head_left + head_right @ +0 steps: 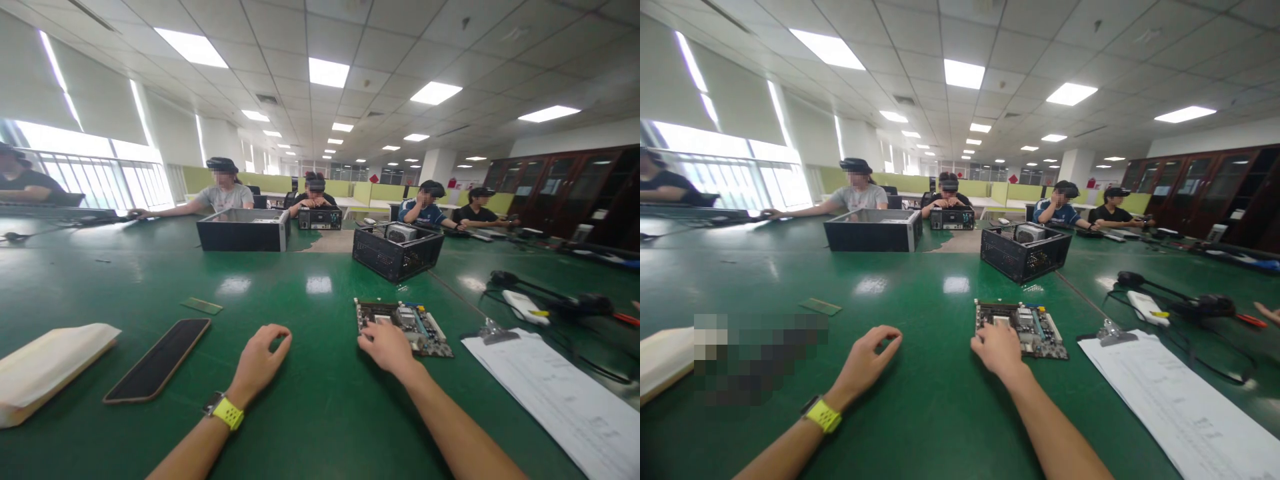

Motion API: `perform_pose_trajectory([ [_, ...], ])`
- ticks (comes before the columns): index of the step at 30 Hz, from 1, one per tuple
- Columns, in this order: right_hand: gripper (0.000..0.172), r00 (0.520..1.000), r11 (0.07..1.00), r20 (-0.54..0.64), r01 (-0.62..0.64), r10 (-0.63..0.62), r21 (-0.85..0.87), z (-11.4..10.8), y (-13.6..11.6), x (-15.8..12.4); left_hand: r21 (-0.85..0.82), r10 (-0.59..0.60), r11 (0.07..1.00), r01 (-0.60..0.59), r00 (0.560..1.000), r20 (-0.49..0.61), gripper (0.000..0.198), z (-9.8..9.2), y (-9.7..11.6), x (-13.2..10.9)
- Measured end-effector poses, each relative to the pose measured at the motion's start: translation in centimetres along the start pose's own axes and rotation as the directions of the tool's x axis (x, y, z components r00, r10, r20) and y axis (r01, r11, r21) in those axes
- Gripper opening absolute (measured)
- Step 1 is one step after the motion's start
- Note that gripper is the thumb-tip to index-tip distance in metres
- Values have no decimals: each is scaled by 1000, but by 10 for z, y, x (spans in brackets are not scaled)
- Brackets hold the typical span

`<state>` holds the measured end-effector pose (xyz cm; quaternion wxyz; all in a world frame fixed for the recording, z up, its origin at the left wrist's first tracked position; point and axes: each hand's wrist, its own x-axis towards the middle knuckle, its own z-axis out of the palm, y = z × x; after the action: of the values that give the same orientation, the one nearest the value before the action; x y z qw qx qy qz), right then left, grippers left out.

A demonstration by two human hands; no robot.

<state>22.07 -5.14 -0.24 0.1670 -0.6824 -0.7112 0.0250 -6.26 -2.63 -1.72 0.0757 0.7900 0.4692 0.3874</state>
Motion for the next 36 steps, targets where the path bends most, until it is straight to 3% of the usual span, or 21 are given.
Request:
perform_pose_trajectory([
  [5,32,988,987,27,-149,151,-67,-5,38,16,-1,4,1000,-4,1000,5,22,1,-1,0],
  [12,38,955,949,-31,-296,295,-111,-5,48,19,-7,2,1000,-2,1000,18,21,1,-1,-1],
  [19,43,973,965,-72,-227,219,-131,3,44,14,-12,2,1000,-2,1000,27,20,2,-1,-1],
  [25,42,968,965,-86,-242,234,-98,2,38,9,-24,14,1000,-13,999,36,21,3,0,-1],
  [28,41,986,987,-45,-162,162,16,-3,22,4,-29,17,999,-16,999,45,21,3,1,-2],
  [31,42,1000,977,23,-5,0,211,-6,-7,-9,-28,20,999,-18,998,53,20,3,3,-2],
  [36,30,940,816,118,210,-319,538,-7,-64,-49,-46,48,998,-46,998,49,19,4,4,-3],
])
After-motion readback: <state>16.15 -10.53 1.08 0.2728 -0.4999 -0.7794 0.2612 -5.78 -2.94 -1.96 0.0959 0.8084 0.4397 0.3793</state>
